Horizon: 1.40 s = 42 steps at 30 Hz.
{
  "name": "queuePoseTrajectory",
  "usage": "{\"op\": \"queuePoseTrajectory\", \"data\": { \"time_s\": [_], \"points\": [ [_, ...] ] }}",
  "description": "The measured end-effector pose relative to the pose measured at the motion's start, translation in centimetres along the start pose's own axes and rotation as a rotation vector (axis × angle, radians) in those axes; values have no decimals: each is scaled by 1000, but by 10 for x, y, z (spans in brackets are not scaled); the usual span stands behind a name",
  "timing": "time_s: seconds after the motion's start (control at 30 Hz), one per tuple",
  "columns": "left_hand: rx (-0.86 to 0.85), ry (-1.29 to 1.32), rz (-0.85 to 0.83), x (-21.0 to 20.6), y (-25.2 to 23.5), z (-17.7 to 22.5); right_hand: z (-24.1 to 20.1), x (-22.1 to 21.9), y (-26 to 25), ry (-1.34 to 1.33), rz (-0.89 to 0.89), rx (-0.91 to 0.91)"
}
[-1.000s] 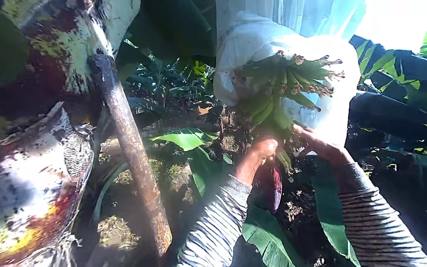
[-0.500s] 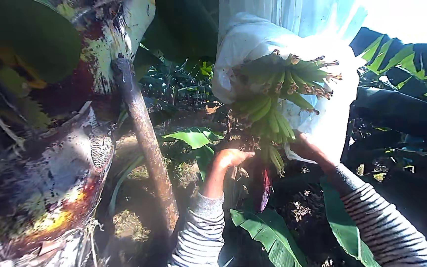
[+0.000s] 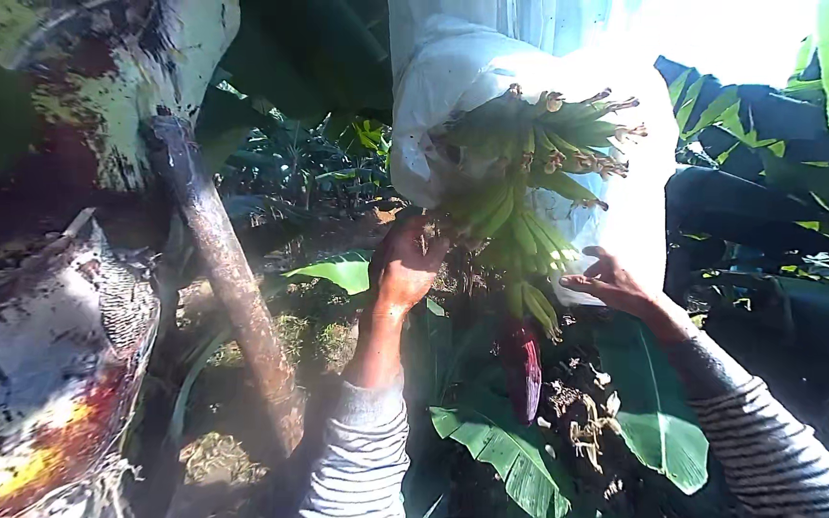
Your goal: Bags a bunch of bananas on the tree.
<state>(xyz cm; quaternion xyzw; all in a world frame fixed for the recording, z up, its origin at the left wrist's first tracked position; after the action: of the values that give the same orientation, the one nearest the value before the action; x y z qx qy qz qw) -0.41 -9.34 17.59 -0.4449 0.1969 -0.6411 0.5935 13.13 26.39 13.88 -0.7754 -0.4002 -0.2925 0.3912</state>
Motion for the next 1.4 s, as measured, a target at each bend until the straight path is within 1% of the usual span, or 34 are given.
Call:
{"op": "queuePoseTrajectory", "data": {
  "time_s": [0.03,0.1,0.13,0.2,0.23,0.27,0.33,0.37,0.4,0.47,0.53,0.6,0.63,0.7,0.77,0.8,0.83,0.87,0.9,1.0,1.03,1.1,1.13,1.2,1.3,1.4],
  "points": [
    [-35,-40,25,-3,-1,8,-4,-7,-8,-51,5,-25],
    [-89,-160,19,-8,-6,20,-14,-26,-22,-207,-54,-136],
    [-96,-222,-12,-10,-9,24,-20,-36,-25,-292,-70,-182],
    [-41,-326,-122,-10,-19,35,-28,-50,-31,-346,-82,-184],
    [5,-362,-182,-10,-26,41,-31,-52,-33,-308,-122,-165],
    [57,-382,-240,-9,-32,49,-35,-51,-34,-206,-151,-146],
    [167,-411,-359,-10,-45,59,-47,-43,-33,151,-203,-109],
    [191,-463,-391,-19,-58,53,-54,-38,-33,320,-255,-98],
    [176,-519,-389,-31,-69,44,-59,-35,-31,443,-308,-96],
    [105,-599,-336,-50,-78,26,-54,-40,-22,510,-359,-50],
    [65,-654,-315,-59,-76,22,-43,-45,-12,474,-358,25],
    [31,-733,-300,-62,-72,27,-34,-48,1,387,-292,41],
    [18,-771,-292,-63,-70,31,-29,-50,6,338,-226,42],
    [13,-818,-297,-65,-64,39,-24,-60,16,238,-23,72],
    [98,-847,-393,-68,-53,46,-24,-77,25,176,223,173],
    [156,-834,-458,-69,-46,46,-24,-86,26,168,309,229],
    [189,-811,-512,-69,-39,41,-27,-93,25,171,330,256],
    [196,-784,-536,-65,-35,32,-30,-98,21,181,301,247],
    [178,-761,-532,-59,-35,21,-34,-103,16,199,260,203],
    [231,-697,-457,-30,-51,-2,-53,-113,-5,285,197,43],
    [214,-677,-409,-26,-59,-10,-56,-117,-14,274,178,11],
    [124,-548,-325,-24,-74,-22,-57,-132,-29,145,175,5],
    [74,-463,-290,-24,-79,-25,-61,-140,-32,88,184,-13],
    [6,-349,-243,-27,-87,-36,-72,-147,-27,67,191,-61],
    [-41,-147,-307,-39,-98,-53,-72,-146,-18,-29,178,31],
    [-154,-5,-352,-61,-102,-73,-70,-135,5,-146,119,105]
  ]
}}
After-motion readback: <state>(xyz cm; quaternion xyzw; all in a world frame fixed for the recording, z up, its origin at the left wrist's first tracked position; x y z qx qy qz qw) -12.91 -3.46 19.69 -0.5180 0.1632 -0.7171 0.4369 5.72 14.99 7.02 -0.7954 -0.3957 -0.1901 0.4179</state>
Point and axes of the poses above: each hand's wrist, its own y-axis away from the middle knuckle, its own x-axis out of the back of the hand, z = x × y, the point moved 1 cm from there along -y, towards the middle knuckle, and after that the axes turned 7 degrees about y, right-handed, at the moved point
